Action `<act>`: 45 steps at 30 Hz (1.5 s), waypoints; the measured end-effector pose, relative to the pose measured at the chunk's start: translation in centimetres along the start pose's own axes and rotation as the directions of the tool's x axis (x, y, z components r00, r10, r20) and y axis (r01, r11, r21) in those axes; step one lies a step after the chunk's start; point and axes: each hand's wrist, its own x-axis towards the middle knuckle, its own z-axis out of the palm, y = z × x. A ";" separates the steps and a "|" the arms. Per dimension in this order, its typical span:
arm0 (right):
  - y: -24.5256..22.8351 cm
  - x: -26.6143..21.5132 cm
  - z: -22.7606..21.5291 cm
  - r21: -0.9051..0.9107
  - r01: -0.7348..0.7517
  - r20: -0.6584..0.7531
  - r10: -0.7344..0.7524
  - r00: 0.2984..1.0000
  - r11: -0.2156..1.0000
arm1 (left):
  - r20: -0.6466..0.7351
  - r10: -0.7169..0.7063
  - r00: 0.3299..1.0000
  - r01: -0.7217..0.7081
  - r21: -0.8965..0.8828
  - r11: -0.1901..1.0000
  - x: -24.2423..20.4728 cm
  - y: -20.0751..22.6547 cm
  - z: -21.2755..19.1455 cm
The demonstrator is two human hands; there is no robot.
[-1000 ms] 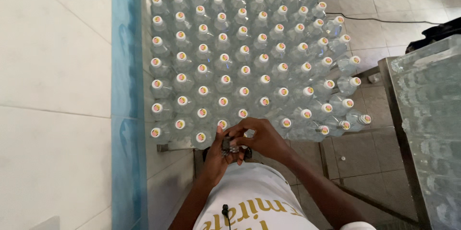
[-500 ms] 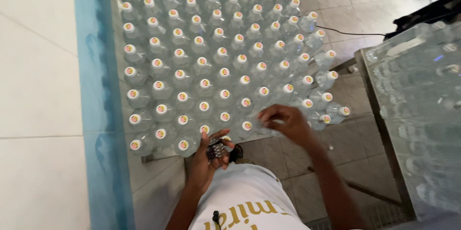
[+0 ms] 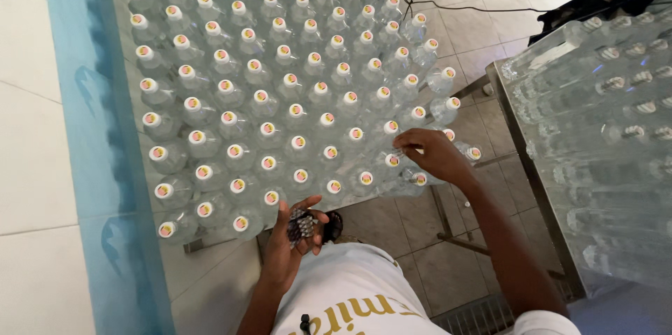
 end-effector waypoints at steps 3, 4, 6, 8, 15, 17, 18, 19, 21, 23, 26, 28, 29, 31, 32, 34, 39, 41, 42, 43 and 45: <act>0.7 0.4 0.1 -0.043 0.085 -0.015 -0.086 0.996 0.995 | -0.003 0.013 1.000 -0.013 -0.018 1.000 0.0 -0.3 0.2; 0.7 0.4 0.0 -0.044 0.088 -0.009 -0.088 0.996 0.995 | -0.008 0.015 1.000 -0.015 -0.022 1.000 0.0 -0.5 0.1; 0.8 0.5 -0.3 -0.108 0.135 0.007 -0.135 0.991 0.985 | -0.004 0.034 0.999 -0.034 -0.014 0.999 0.1 -0.9 0.1; 1.3 0.8 -0.1 -0.113 0.169 0.011 -0.169 0.986 0.979 | -0.013 0.040 0.999 -0.041 -0.029 0.999 0.0 -1.1 0.3; 2.5 1.3 0.1 -0.112 0.290 0.074 -0.283 0.956 0.951 | -0.058 0.057 0.997 -0.060 -0.046 0.997 0.2 -2.1 1.4; 2.8 1.3 0.4 -0.127 0.312 0.094 -0.302 0.949 0.941 | -0.062 0.062 0.996 -0.065 -0.050 0.997 0.3 -2.5 1.6; 3.0 1.3 0.5 -0.142 0.333 0.109 -0.319 0.941 0.932 | -0.062 0.065 0.996 -0.068 -0.050 0.996 0.4 -2.7 1.7; 2.6 1.0 0.3 -0.141 0.335 0.115 -0.321 0.940 0.932 | -0.067 0.066 0.996 -0.069 -0.054 0.996 0.3 -2.8 2.0; 1.9 0.5 -0.1 -0.141 0.221 0.172 -0.196 0.965 0.965 | -0.084 0.054 0.995 -0.059 -0.070 0.996 0.3 -2.9 2.4; 1.9 0.3 -0.5 -0.154 0.225 0.209 -0.191 0.959 0.962 | -0.086 0.062 0.994 -0.069 -0.078 0.995 0.4 -3.5 2.3; 0.9 -0.2 -1.1 -0.176 0.223 0.263 -0.173 0.949 0.959 | -0.077 0.082 0.994 -0.089 -0.090 0.992 0.4 -4.2 2.4; 0.9 -0.4 -1.1 -0.185 0.220 0.284 -0.162 0.945 0.958 | -0.069 0.095 0.993 -0.101 -0.096 0.990 0.3 -4.4 2.7; 1.4 -0.5 -0.8 -0.188 0.258 0.301 -0.194 0.934 0.948 | -0.086 0.085 0.993 -0.093 -0.088 0.992 0.3 -4.4 2.9; 2.1 -0.6 -0.3 -0.188 0.296 0.322 -0.226 0.919 0.937 | -0.107 0.074 0.992 -0.083 -0.082 0.993 0.3 -4.6 3.0; 2.3 -0.8 0.0 -0.205 0.309 0.275 -0.248 0.929 0.929 | -0.102 0.067 0.993 -0.076 -0.086 0.993 0.3 -4.7 2.9; 1.6 -1.3 0.2 -0.219 0.320 0.231 -0.269 0.935 0.922 | -0.101 0.057 0.993 -0.067 -0.091 0.994 0.2 -4.8 3.0; 0.6 -2.0 0.5 -0.291 0.204 0.210 -0.146 0.967 0.935 | -0.110 0.027 0.994 -0.039 -0.113 0.993 0.2 -5.2 2.4; 1.9 -1.2 1.3 -0.346 0.260 0.220 -0.192 0.956 0.901 | -0.101 0.037 0.994 -0.049 -0.118 0.992 0.4 -5.4 2.0; 2.5 -0.8 1.7 -0.401 0.316 0.233 -0.238 0.943 0.860 | -0.092 0.050 0.994 -0.062 -0.124 0.990 0.5 -5.4 1.7; 2.0 -0.8 1.6 -0.401 0.313 0.227 -0.237 0.945 0.861 | -0.088 0.050 0.995 -0.060 -0.119 0.991 0.3 -5.0 1.7; 0.8 -0.9 1.3 -0.407 0.291 0.266 -0.193 0.944 0.866 | -0.091 0.035 0.995 -0.043 -0.085 0.995 0.0 -4.0 1.7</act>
